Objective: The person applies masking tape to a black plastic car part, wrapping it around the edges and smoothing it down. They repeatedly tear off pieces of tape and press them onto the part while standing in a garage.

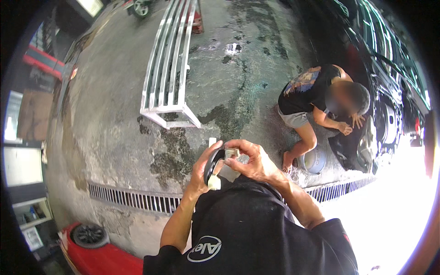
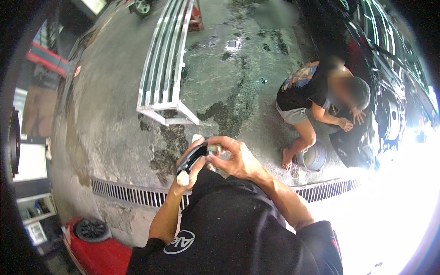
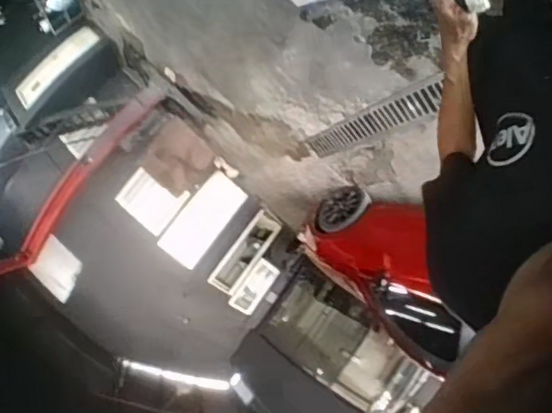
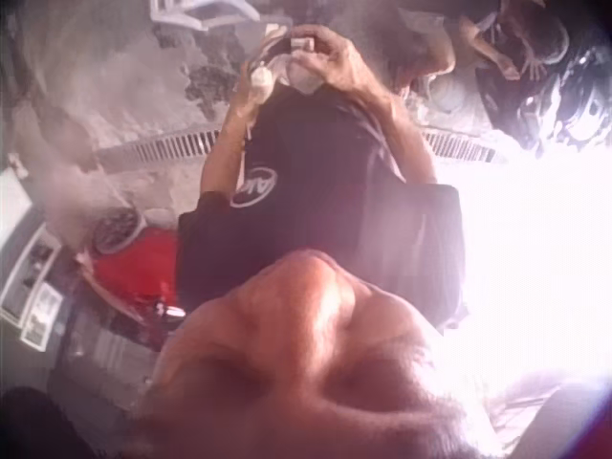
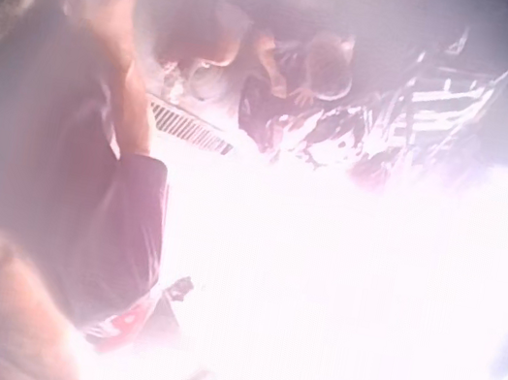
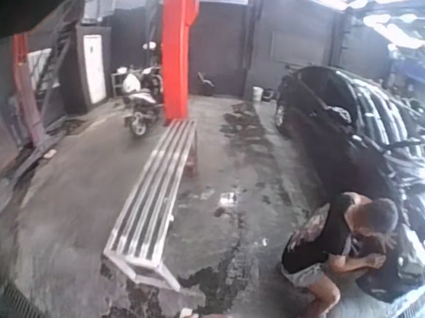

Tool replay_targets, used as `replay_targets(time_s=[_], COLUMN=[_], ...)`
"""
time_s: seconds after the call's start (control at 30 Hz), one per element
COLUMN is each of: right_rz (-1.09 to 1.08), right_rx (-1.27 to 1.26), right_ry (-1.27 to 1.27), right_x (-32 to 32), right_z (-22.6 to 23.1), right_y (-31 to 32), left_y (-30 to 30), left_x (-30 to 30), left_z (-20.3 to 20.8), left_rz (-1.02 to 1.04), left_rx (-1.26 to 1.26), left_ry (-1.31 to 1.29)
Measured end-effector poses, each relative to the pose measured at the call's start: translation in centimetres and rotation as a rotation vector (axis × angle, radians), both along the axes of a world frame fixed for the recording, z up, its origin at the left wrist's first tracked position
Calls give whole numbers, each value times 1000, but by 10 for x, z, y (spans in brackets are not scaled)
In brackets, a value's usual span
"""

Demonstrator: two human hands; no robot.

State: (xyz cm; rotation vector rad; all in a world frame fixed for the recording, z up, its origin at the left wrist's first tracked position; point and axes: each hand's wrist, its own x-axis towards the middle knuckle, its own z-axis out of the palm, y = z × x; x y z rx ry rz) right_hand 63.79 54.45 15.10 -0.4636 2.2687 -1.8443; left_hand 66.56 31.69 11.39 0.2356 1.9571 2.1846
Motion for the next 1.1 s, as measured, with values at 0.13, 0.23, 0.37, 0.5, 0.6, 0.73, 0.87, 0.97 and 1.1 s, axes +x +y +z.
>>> replay_targets(time_s=[0.13,0.23,0.37,0.5,0.6,0.73,0.87,0.97,1.1], right_rz=[-196,-355,-394,-622,-690,-727,-925,-1083,-962], right_rx=[-282,-500,-475,-781,-1046,-1184,-692,-725,-1001], right_ry=[-426,-350,-443,-558,-562,-500,-508,-319,-313], right_x=[2,7,7,2,9,15,31,38,55], right_z=[-5,-11,-19,-16,-38,-29,20,-2,-9], right_y=[-12,-19,-16,-25,-12,-4,-4,-4,15], left_y=[-11,-4,27,55,80,85,90,94,76], left_x=[-44,-62,-77,-82,-87,-91,-83,-84,-89], left_z=[-19,-26,-9,-32,-23,-42,-36,-24,-10], left_rz=[-131,-145,-54,25,55,-47,-211,-430,-686], left_rx=[70,142,40,-250,-331,-227,-159,-169,-196], left_ry=[-68,-160,-6,492,893,1044,1050,1029,686])
